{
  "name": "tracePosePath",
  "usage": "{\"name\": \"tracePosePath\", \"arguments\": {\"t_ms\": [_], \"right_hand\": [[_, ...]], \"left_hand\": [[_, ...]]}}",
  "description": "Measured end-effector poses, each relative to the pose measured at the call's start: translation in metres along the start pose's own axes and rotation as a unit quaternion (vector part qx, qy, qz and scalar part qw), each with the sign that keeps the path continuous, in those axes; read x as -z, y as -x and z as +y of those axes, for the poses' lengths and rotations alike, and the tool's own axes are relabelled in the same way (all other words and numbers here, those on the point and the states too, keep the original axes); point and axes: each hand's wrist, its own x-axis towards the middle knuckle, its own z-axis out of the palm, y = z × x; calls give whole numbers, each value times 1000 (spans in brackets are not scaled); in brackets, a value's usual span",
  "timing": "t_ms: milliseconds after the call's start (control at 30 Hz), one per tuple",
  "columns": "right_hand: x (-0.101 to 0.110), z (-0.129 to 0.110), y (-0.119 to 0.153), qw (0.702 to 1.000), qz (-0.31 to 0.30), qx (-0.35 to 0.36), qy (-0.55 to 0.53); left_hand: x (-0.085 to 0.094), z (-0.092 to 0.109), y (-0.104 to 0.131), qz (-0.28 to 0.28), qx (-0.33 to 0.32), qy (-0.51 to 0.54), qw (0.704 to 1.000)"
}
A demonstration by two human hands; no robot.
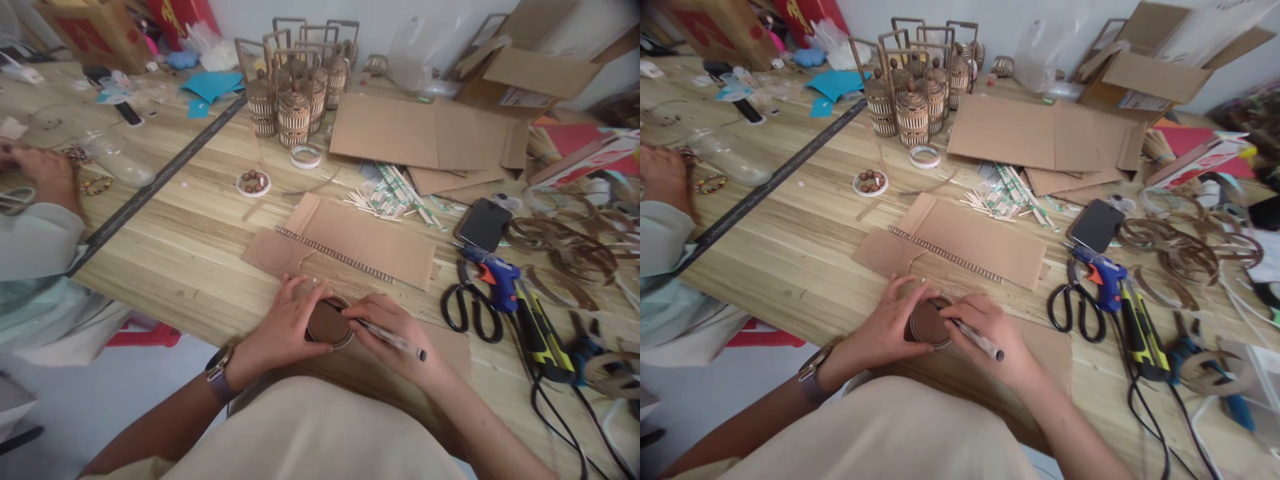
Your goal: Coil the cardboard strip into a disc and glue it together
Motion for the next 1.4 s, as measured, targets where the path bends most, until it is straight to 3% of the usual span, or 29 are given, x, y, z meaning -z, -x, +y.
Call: {"name": "tracePosePath", "arguments": {"t_ms": [167, 267, 333, 433, 600, 733, 867, 933, 1000, 1100, 1200, 1400], "right_hand": [[16, -26, 7, 983, -28, 56, 174], [32, -42, 8, 992, -48, 41, 107], [41, -43, 9, 998, -21, 19, 48], [39, -26, 15, 999, 14, 24, 41], [1, 12, 26, 994, -60, 75, 43], [-17, 19, 30, 993, -63, 84, 51], [-5, 17, 33, 995, -7, 92, 49], [7, 20, 32, 994, 36, 78, 63], [19, 30, 28, 992, 78, 44, 91], [33, 55, 16, 982, 123, -5, 145], [40, 84, 1, 968, 137, -36, 205], [45, 118, -12, 957, 69, -93, 267]], "left_hand": [[1, 2, 0, -5, 7, -7, 1000], [1, 2, 0, -3, 6, -4, 1000], [1, 1, 0, -5, 6, -1, 1000], [1, 0, -1, -9, 8, -4, 1000], [-1, -5, -1, 14, -19, 28, 999], [5, -7, 8, 52, -44, 136, 988], [14, -7, 19, 162, -35, 189, 968], [18, -8, 21, 211, -21, 144, 967], [19, -10, 21, 222, -17, 86, 971], [17, -11, 19, 185, -12, 27, 982], [14, -9, 16, 101, -4, -9, 995], [9, -2, 4, -40, -50, -103, 993]]}}
